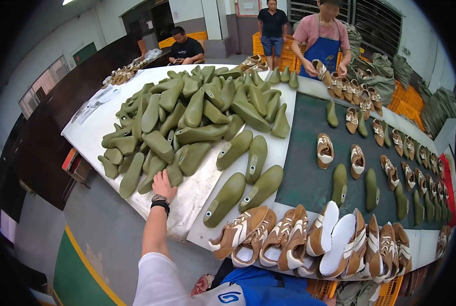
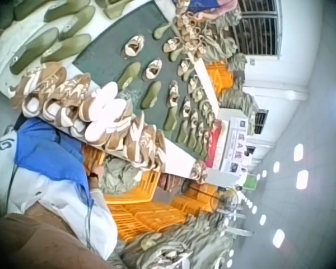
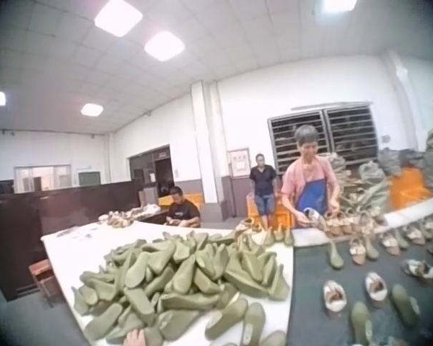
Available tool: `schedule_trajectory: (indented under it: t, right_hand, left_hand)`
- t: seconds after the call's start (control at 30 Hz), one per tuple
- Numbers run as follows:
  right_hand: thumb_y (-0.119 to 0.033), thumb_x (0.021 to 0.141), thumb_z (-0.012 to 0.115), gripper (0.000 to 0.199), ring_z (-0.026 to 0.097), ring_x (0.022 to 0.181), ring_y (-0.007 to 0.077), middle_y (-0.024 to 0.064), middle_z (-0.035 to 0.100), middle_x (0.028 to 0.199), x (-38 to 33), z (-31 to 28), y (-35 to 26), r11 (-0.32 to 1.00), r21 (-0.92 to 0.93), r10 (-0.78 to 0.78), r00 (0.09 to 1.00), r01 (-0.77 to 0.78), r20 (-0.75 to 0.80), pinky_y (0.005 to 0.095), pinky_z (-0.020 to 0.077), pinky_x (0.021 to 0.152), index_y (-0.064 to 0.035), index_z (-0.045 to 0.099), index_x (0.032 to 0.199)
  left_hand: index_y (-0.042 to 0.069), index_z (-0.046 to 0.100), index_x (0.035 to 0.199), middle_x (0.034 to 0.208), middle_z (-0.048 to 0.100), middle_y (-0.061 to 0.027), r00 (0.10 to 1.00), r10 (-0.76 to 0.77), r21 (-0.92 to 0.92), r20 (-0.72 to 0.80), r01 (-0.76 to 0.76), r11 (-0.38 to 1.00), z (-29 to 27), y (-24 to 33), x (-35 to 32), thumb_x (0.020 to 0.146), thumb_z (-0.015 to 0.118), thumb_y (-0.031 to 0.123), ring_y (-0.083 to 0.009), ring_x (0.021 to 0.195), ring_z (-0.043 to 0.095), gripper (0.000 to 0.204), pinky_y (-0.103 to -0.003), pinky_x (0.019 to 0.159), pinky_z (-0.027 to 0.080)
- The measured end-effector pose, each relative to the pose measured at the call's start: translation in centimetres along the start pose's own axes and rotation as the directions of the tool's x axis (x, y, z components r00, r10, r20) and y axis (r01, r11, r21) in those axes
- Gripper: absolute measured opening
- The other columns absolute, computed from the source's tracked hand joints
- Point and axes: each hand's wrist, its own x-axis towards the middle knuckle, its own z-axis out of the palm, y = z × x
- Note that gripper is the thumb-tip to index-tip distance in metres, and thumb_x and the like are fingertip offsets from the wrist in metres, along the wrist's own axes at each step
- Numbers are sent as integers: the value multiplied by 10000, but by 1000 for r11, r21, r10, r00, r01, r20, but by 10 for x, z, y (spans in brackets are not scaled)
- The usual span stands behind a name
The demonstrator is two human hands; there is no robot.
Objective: Placing shoe lasts into shoe uppers and arranging them on a conveyor belt in a factory.
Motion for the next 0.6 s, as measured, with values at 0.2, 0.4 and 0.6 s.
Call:
schedule_trajectory:
  t: [0.2, 0.4, 0.6]
  right_hand:
    - [-688, 658, 573, 555, 628, 563, 255, 99, 615, 608, 0, 36, 20, 999, -31, 24, 980, -31, -199, 406, 502, 480, -135, 618, 650]
    - [-642, 689, 582, 515, 540, 417, 249, 72, 538, 490, -4, 16, 9, 980, 116, -134, 965, 163, -224, 398, 420, 368, -153, 535, 533]
    - [-672, 683, 571, 563, 578, 457, 276, 88, 560, 501, -1, 23, 26, 986, 86, -127, 975, 144, -181, 405, 451, 392, -130, 545, 534]
  left_hand:
    - [58, 164, 1390, 1171, 460, -207, 964, -93, 26, 250, 90, 996, -24, 31, -6, 538, 775, 408, -367, 1031, 511, 1105, -412, 877, 442]
    - [29, 252, 1339, 1111, 531, -197, 940, -44, -289, 338, 149, 946, -31, 20, -34, 609, 735, 382, -314, 1008, 541, 944, -373, 861, 449]
    - [7, 344, 1345, 1039, 585, -56, 727, 300, -779, 618, 511, 364, -47, 19, -75, 777, 631, 183, -110, 858, 533, 661, -220, 771, 425]
